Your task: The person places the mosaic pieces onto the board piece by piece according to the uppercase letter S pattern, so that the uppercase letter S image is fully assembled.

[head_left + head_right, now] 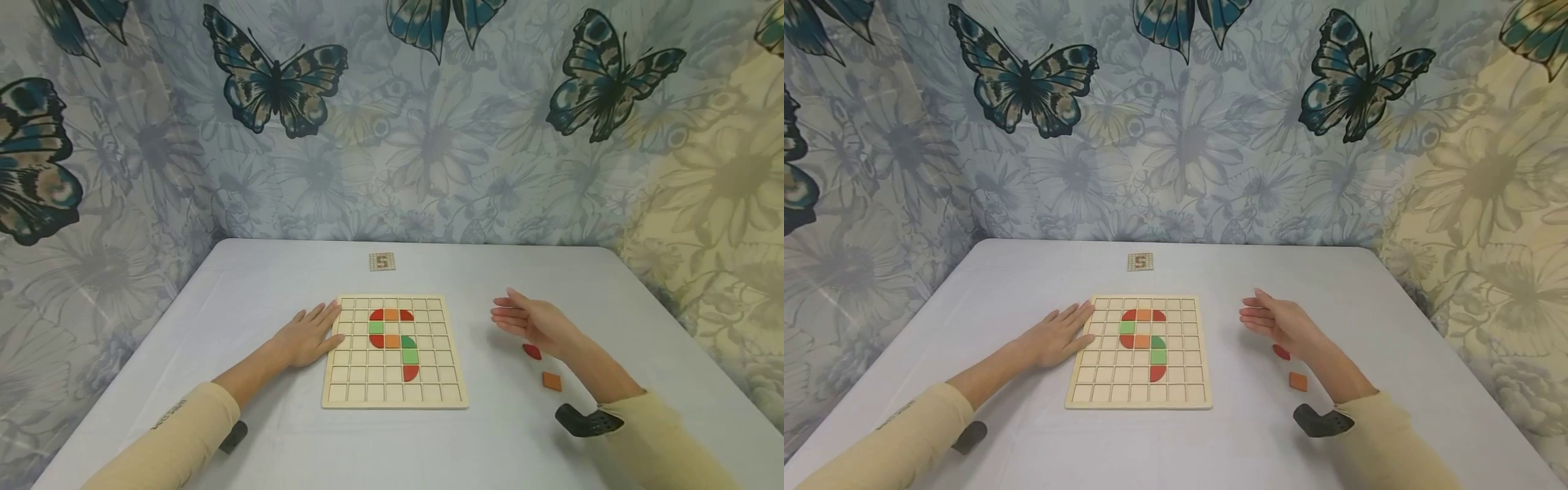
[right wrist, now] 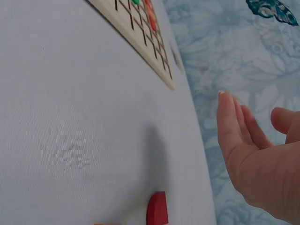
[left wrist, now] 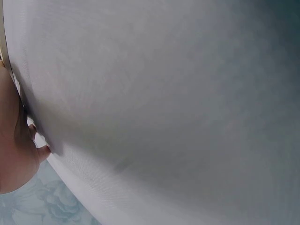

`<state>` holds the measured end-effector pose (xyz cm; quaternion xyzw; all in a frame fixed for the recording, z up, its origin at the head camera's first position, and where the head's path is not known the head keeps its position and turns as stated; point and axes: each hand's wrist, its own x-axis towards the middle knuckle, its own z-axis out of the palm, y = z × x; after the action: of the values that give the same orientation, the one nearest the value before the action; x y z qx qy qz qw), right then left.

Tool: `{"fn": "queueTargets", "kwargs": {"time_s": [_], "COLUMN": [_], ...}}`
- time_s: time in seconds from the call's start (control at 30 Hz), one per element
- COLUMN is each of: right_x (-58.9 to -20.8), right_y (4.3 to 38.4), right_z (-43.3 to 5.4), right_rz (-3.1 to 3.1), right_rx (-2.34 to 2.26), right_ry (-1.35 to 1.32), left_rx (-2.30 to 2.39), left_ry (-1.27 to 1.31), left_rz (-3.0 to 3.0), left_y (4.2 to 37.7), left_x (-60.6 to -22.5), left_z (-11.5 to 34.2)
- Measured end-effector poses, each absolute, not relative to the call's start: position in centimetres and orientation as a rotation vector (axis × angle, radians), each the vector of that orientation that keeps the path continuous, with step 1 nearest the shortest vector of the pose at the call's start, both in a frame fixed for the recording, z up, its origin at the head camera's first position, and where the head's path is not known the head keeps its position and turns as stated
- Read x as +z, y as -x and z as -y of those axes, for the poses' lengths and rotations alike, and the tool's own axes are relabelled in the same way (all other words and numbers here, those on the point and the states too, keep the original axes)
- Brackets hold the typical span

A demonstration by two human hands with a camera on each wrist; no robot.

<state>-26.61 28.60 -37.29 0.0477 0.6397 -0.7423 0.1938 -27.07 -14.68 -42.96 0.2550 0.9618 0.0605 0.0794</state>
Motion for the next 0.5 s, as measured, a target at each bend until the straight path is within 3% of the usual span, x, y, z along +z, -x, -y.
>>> {"fn": "queueTargets", "kwargs": {"time_s": [0.5], "right_x": [-38.1], "right_y": [25.3], "right_z": [-32.7], "right_rz": [-1.699], "right_rx": [-2.177], "right_ry": [-0.093], "left_rx": [0.164], "left_ry": [-0.761], "left_rz": [-2.880], "left_y": [27.1], "left_x": [-43.0], "left_z": [14.7]}}
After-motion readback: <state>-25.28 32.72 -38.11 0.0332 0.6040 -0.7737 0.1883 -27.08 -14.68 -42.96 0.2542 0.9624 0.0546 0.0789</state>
